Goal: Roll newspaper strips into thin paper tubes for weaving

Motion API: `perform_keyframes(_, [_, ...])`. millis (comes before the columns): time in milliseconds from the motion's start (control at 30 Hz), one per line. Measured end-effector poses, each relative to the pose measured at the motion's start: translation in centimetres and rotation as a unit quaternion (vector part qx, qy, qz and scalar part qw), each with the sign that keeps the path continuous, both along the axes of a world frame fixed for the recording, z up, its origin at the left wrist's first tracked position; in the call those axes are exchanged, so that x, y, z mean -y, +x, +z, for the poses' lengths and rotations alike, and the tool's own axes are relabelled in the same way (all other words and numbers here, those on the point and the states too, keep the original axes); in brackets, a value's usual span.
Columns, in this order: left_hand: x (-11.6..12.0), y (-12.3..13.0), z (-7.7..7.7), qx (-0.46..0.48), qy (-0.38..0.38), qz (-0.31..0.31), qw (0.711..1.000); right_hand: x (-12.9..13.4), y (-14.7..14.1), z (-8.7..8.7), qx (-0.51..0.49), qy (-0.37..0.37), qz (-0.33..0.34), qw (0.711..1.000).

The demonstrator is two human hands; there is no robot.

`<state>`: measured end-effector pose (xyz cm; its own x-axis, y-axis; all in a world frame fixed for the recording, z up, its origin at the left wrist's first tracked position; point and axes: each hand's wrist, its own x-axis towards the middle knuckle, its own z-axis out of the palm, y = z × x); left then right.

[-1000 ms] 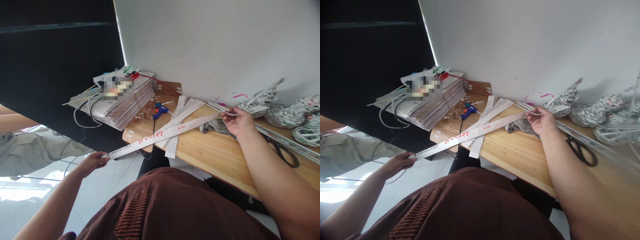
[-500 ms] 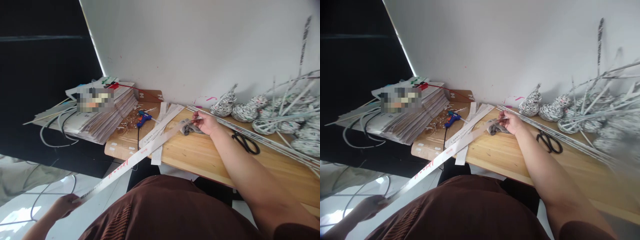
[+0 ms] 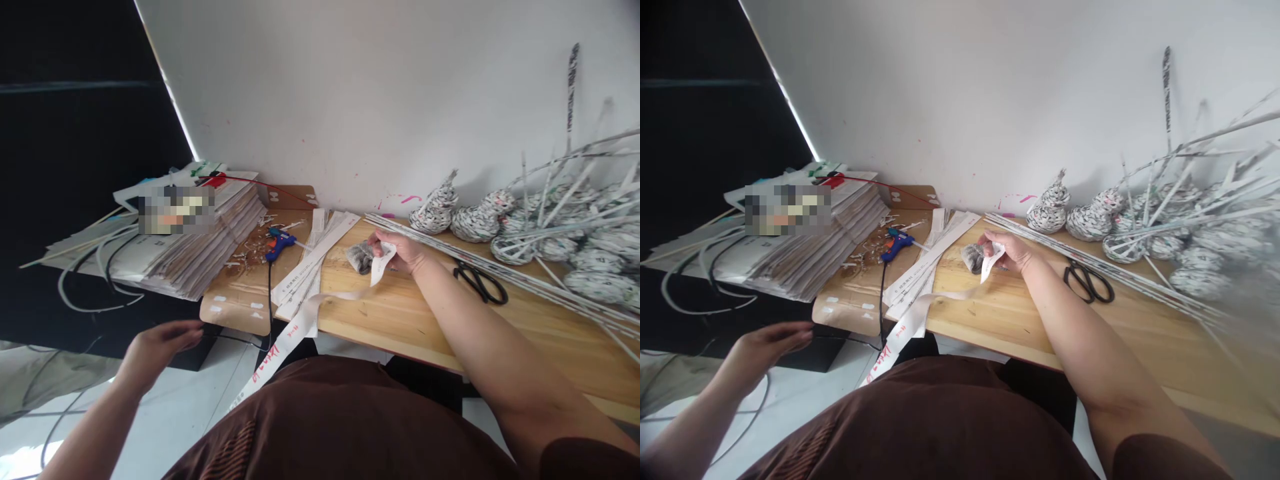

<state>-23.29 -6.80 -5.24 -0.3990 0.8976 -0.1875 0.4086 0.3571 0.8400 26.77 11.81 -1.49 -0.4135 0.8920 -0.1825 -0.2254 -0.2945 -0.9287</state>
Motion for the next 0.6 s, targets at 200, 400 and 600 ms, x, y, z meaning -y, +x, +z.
perform_keyframes(200, [-6.9, 13.8, 5.4, 0.287, 0.061, -0.098, 0.951, -0.1, -0.3, -0.7, 0.014, 0.017, 0.016, 1.000])
perform_keyframes(400, [-11.5, 21.8, 7.7, 0.410, 0.042, -0.226, 0.883, -0.8, 0.0, -1.7, 0.028, 0.037, 0.005, 0.999])
perform_keyframes(600, [-14.2, 25.0, 7.6, 0.458, 0.020, -0.291, 0.840, -0.8, 0.1, -1.6, 0.042, 0.052, -0.001, 0.998])
